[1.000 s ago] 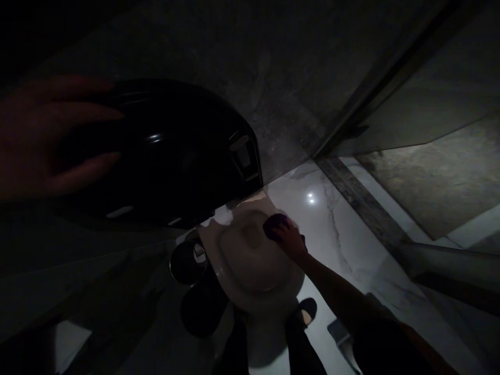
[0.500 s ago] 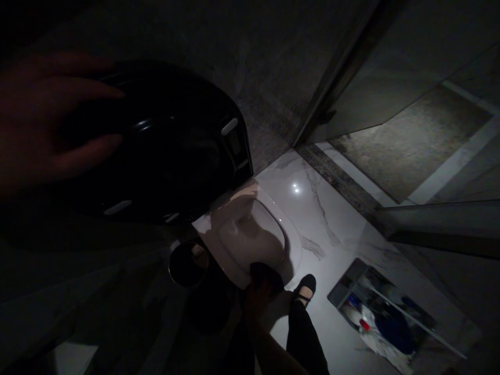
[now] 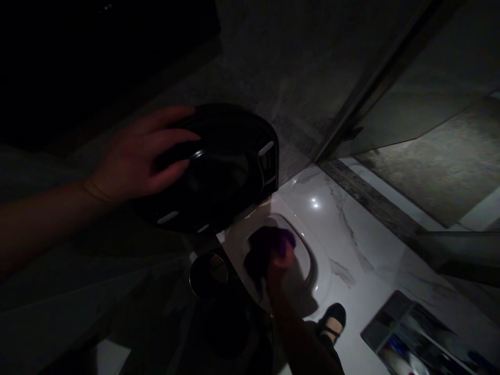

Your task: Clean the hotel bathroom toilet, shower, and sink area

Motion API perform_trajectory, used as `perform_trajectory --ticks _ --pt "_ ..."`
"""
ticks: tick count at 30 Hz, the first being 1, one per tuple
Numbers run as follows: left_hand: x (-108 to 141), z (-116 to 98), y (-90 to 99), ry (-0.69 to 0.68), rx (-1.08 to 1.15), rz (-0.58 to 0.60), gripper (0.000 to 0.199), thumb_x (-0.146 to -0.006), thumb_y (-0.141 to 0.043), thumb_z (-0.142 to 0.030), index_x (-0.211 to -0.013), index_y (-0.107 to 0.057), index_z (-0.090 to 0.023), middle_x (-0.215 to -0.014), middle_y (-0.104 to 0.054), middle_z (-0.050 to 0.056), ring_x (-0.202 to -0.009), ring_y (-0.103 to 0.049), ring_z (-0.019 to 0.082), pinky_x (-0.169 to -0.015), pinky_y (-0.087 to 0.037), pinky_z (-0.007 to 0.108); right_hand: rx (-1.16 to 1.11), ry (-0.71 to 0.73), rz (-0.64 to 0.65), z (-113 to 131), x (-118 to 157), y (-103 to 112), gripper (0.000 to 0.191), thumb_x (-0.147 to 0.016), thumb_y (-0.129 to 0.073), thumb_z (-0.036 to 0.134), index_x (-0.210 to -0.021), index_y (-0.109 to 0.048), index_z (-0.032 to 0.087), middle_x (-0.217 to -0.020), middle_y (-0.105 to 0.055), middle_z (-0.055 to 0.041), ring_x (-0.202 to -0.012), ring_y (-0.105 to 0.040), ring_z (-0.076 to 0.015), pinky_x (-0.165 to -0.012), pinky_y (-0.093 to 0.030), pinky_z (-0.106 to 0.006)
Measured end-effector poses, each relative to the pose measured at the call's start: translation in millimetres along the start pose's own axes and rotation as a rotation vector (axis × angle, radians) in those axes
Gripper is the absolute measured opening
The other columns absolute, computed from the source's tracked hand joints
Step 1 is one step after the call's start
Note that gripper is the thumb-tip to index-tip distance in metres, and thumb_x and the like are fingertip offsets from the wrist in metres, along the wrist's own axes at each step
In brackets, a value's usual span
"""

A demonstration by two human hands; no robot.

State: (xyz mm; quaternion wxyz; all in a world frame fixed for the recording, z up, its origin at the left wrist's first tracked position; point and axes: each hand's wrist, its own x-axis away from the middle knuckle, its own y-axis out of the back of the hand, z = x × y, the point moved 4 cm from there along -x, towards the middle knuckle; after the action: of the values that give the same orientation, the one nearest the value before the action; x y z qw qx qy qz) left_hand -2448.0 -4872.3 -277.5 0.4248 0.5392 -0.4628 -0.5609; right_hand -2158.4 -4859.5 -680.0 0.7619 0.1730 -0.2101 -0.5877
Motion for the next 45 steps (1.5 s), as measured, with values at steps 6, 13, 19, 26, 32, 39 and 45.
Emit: perform_trajectory --ticks 6,13,19,26,32,39,45 --pt "1.7 -4.6 2.0 -0.007 0.046 -0.024 0.030 -0.096 -0.055 -0.040 -0.117 -0.063 -0.020 -0.151 -0.047 0.004 -0.135 -0.050 0.023 -0.111 -0.048 0.042 0.380 -0.191 0.079 37.7 -142.1 -75.2 0.051 -0.095 -0.043 0.038 -0.140 -0.054 0.018 -0.147 -0.037 -0.0226 -0.131 -0.042 -0.0398 -0.104 -0.040 -0.058" --pt "5.3 -0.5 3.2 0.031 0.124 -0.071 0.024 -0.094 -0.058 -0.030 -0.112 -0.065 -0.017 -0.149 -0.049 0.007 -0.135 -0.051 0.022 -0.111 -0.047 0.040 0.544 -0.153 0.351 65.4 -36.6 -138.2 0.057 -0.094 -0.039 0.023 -0.151 -0.038 0.023 -0.125 -0.048 -0.0193 -0.094 -0.066 -0.0261 -0.080 -0.052 -0.038" --pt "4.8 3.5 3.1 -0.045 0.109 -0.105 0.022 -0.092 -0.059 -0.026 -0.110 -0.066 -0.016 -0.146 -0.051 0.012 -0.134 -0.052 0.024 -0.109 -0.049 0.041 0.601 0.024 0.600 78.0 31.9 -150.3 0.052 -0.095 -0.037 0.018 -0.145 -0.047 0.024 -0.131 -0.051 -0.0197 -0.092 -0.069 -0.0236 -0.074 -0.053 -0.033" --pt "4.4 1.4 3.8 -0.029 0.090 -0.090 0.021 -0.092 -0.058 -0.026 -0.110 -0.066 -0.017 -0.146 -0.051 0.012 -0.135 -0.051 0.023 -0.109 -0.048 0.039 0.669 0.103 0.884 88.9 95.3 -158.4 0.055 -0.092 -0.033 0.009 -0.142 -0.051 0.020 -0.143 -0.048 -0.0256 -0.098 -0.070 -0.0255 -0.077 -0.056 -0.035" --pt "0.8 -2.0 5.0 -0.021 0.082 -0.075 0.019 -0.091 -0.060 -0.027 -0.105 -0.067 -0.017 -0.145 -0.052 0.015 -0.132 -0.054 0.024 -0.107 -0.050 0.040 0.590 0.258 1.079 98.8 116.9 -164.3 0.048 -0.088 -0.043 0.011 -0.133 -0.060 0.015 -0.143 -0.051 -0.0226 -0.113 -0.064 -0.0304 -0.090 -0.054 -0.039" --pt "-2.0 -5.2 4.8 -0.051 0.040 -0.051 0.020 -0.089 -0.063 -0.024 -0.107 -0.068 -0.014 -0.145 -0.052 0.018 -0.132 -0.053 0.026 -0.106 -0.050 0.041 0.356 0.103 0.814 82.1 137.7 -119.7 0.046 -0.100 -0.035 0.035 -0.138 -0.057 0.024 -0.141 -0.055 -0.0153 -0.125 -0.056 -0.0299 -0.103 -0.048 -0.044" --pt "-1.4 -6.4 3.3 -0.057 0.009 -0.034 0.021 -0.088 -0.064 -0.024 -0.107 -0.068 -0.014 -0.146 -0.051 0.015 -0.134 -0.052 0.027 -0.108 -0.049 0.044 0.447 0.113 0.592 66.7 80.9 -143.3 0.049 -0.098 -0.040 0.036 -0.143 -0.053 0.020 -0.151 -0.046 -0.0172 -0.147 -0.024 -0.0451 -0.116 -0.024 -0.065"
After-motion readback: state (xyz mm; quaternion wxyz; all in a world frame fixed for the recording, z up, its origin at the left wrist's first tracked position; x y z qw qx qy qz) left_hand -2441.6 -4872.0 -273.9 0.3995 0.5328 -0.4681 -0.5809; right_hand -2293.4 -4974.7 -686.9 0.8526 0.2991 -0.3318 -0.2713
